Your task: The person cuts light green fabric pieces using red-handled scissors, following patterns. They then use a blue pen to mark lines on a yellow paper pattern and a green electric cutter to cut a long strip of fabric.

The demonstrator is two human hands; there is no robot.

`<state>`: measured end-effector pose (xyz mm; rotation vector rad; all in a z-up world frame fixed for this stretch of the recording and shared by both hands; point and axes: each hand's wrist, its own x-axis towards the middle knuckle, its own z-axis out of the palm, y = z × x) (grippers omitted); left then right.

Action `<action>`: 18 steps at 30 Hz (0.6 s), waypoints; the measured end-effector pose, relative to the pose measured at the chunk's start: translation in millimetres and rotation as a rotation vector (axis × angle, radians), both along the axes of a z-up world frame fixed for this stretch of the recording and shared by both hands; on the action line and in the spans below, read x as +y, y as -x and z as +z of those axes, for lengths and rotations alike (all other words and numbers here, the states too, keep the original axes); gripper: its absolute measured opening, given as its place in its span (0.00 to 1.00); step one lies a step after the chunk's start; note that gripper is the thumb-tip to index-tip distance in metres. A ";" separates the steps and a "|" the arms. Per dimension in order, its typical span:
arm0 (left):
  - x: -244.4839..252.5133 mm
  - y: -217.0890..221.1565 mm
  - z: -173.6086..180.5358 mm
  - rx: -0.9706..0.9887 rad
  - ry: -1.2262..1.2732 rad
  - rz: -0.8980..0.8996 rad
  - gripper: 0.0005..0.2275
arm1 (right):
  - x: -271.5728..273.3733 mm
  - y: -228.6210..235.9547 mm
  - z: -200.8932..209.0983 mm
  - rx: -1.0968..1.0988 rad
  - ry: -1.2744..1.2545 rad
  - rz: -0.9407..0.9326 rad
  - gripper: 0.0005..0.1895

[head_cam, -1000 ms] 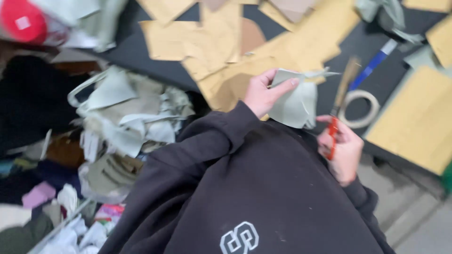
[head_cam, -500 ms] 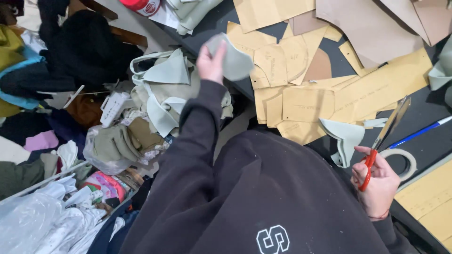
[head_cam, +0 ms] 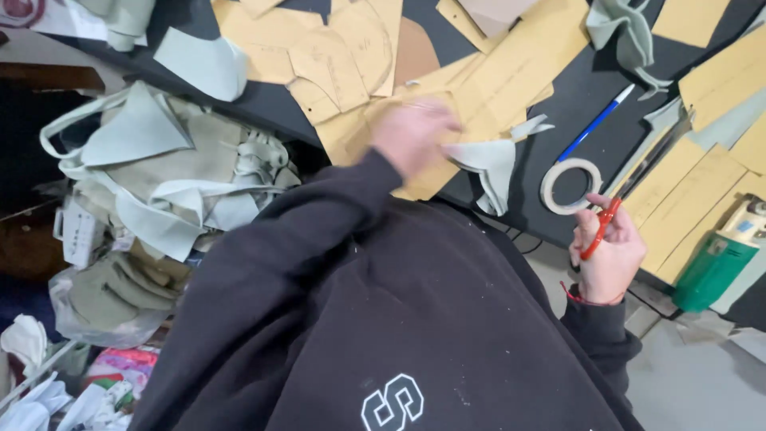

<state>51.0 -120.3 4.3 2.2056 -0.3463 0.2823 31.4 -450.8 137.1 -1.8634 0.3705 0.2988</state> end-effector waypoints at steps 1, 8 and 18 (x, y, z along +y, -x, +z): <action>-24.8 -9.5 7.3 0.006 0.000 -0.001 0.16 | 1.9 0.7 -1.4 0.006 0.000 -0.001 0.15; -125.1 -63.3 22.8 0.474 -0.466 -0.265 0.47 | -2.2 7.1 -34.3 0.066 0.164 0.063 0.18; -69.9 32.7 -3.1 0.353 0.223 -0.287 0.14 | -6.1 -62.0 -117.0 0.046 0.304 0.355 0.16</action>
